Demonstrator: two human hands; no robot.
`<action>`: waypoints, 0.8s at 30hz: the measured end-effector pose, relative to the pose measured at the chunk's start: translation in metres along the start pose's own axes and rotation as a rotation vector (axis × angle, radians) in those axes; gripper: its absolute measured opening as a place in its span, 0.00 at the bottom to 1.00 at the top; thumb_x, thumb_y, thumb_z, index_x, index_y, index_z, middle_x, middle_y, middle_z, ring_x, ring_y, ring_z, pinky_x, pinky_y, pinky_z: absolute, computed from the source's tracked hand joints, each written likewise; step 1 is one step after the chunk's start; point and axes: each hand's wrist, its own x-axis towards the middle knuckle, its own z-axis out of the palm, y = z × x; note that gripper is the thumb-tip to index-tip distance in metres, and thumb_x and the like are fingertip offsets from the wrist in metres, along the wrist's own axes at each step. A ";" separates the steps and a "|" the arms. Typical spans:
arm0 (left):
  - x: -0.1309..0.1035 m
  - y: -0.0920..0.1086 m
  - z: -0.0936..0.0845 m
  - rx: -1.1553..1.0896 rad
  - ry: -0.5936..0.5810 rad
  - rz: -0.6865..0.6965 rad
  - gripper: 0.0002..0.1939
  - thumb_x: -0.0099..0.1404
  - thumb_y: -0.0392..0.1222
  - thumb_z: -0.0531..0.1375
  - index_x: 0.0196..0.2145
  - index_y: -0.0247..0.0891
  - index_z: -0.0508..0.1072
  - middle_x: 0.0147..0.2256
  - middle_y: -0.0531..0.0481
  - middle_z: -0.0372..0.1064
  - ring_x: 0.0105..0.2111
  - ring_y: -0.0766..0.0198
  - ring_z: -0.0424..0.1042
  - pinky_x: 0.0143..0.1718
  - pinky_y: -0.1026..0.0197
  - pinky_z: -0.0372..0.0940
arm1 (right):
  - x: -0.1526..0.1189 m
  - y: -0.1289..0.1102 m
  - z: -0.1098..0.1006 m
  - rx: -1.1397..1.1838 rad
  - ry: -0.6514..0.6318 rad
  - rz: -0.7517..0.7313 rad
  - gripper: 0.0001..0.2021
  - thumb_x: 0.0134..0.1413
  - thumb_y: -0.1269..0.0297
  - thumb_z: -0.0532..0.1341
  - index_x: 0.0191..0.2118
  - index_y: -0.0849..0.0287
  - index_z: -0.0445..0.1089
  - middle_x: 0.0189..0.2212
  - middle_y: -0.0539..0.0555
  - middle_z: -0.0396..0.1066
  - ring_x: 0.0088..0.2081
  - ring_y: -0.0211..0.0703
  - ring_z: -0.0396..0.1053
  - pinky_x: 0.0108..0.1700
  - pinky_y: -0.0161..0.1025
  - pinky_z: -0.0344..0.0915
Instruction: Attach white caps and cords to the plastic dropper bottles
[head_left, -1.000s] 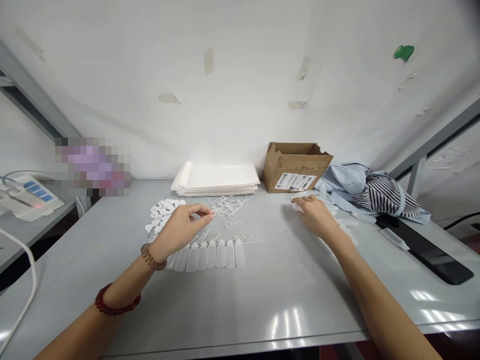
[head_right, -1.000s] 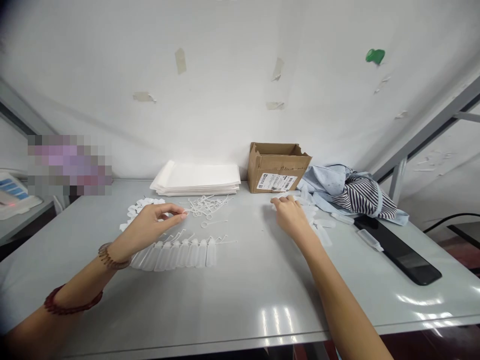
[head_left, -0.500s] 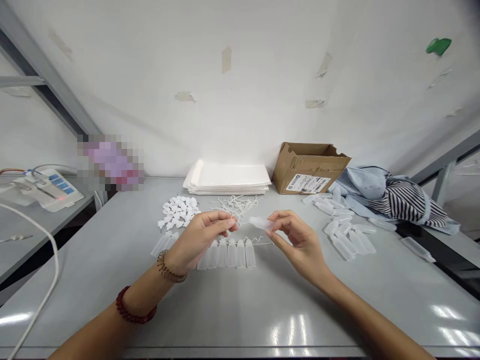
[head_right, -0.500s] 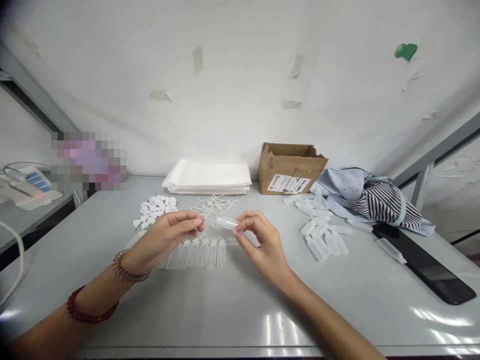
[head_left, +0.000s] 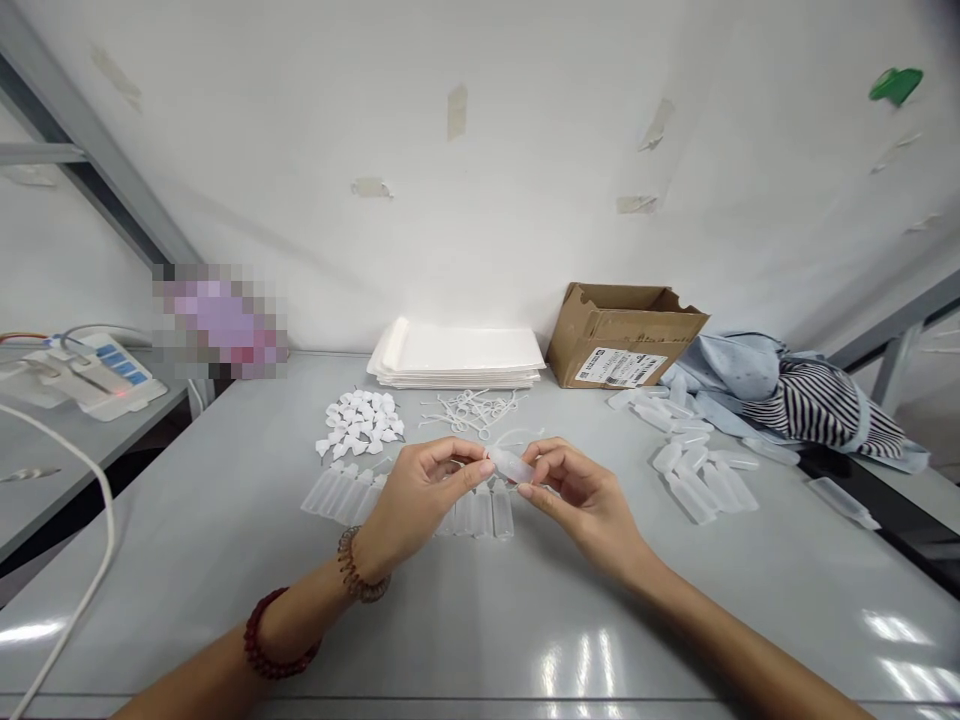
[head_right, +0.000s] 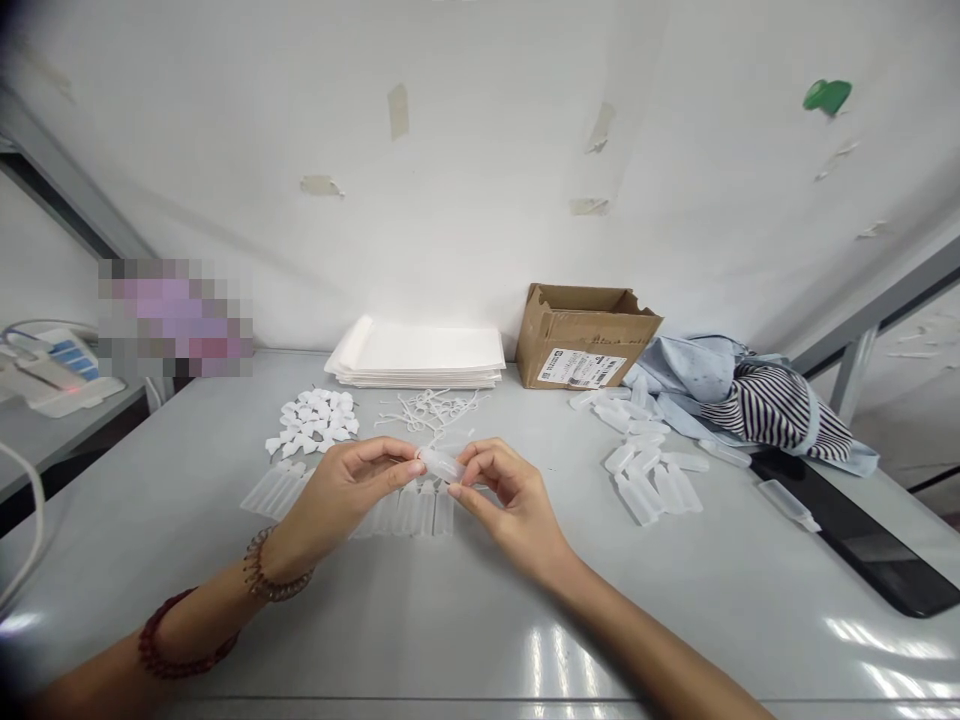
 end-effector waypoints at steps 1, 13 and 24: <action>0.000 0.000 0.000 0.002 0.006 0.007 0.10 0.59 0.48 0.62 0.32 0.39 0.76 0.32 0.50 0.73 0.34 0.61 0.70 0.37 0.60 0.65 | 0.000 0.000 0.000 -0.009 -0.001 -0.005 0.07 0.51 0.64 0.64 0.27 0.57 0.65 0.34 0.52 0.66 0.36 0.39 0.67 0.37 0.38 0.68; 0.004 0.001 -0.006 -0.502 -0.140 -0.239 0.10 0.61 0.43 0.60 0.25 0.34 0.71 0.24 0.53 0.62 0.24 0.70 0.59 0.26 0.65 0.57 | -0.002 0.006 0.001 -0.118 -0.013 -0.100 0.05 0.53 0.66 0.63 0.28 0.56 0.66 0.36 0.53 0.67 0.38 0.40 0.68 0.39 0.38 0.68; 0.002 0.004 -0.004 -0.453 -0.187 -0.311 0.15 0.61 0.43 0.58 0.20 0.36 0.64 0.21 0.55 0.58 0.22 0.70 0.58 0.26 0.63 0.56 | -0.003 0.003 0.002 -0.025 0.008 -0.030 0.06 0.52 0.66 0.63 0.27 0.56 0.65 0.35 0.52 0.65 0.37 0.39 0.67 0.38 0.37 0.67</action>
